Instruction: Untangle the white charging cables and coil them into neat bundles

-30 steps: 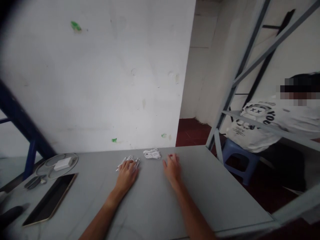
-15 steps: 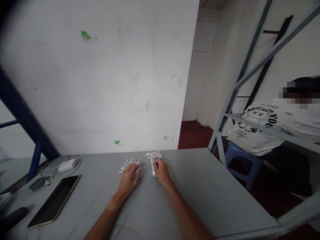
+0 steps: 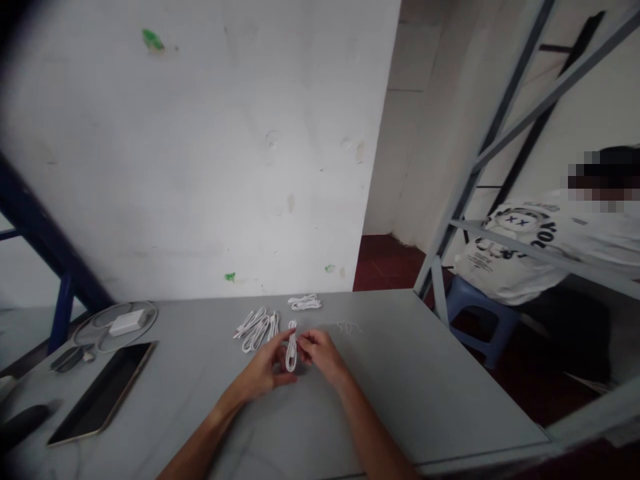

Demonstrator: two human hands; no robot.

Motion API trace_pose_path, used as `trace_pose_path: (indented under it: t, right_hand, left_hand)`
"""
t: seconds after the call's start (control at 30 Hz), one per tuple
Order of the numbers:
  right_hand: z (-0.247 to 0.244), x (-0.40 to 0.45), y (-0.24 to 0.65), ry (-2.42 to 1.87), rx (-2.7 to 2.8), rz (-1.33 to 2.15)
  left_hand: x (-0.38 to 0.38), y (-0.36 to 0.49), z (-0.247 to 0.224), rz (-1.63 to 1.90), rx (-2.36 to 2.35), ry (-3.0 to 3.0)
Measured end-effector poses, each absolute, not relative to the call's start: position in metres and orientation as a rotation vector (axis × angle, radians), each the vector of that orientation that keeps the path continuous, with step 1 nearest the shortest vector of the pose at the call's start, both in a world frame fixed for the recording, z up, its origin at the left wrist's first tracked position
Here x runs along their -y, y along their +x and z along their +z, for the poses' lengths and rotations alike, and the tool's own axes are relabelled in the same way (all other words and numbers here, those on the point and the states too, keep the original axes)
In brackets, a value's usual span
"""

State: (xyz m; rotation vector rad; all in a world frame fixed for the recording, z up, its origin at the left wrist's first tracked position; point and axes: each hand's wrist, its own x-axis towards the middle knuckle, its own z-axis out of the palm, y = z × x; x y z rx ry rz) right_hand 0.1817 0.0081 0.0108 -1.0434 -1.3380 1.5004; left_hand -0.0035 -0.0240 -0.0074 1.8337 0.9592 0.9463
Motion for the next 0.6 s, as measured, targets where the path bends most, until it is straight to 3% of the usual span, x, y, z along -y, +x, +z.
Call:
trace_pose_path:
  t: [0.3,0.43,0.6]
  right_hand:
    - [0.02,0.007,0.184,-1.019,1.779,1.266]
    - [0.022,0.02,0.17,-0.905,1.792,1.396]
    - [0.018,0.014,0.163,-0.874,1.523,1.416]
  left_hand:
    - [0.025,-0.004,0.012,1.033,-1.17,1.881]
    - [0.014,-0.007,0.011,1.19,-1.37,1.716]
    - [0.007,-0.013,0.002,0.81,-1.178,1.704]
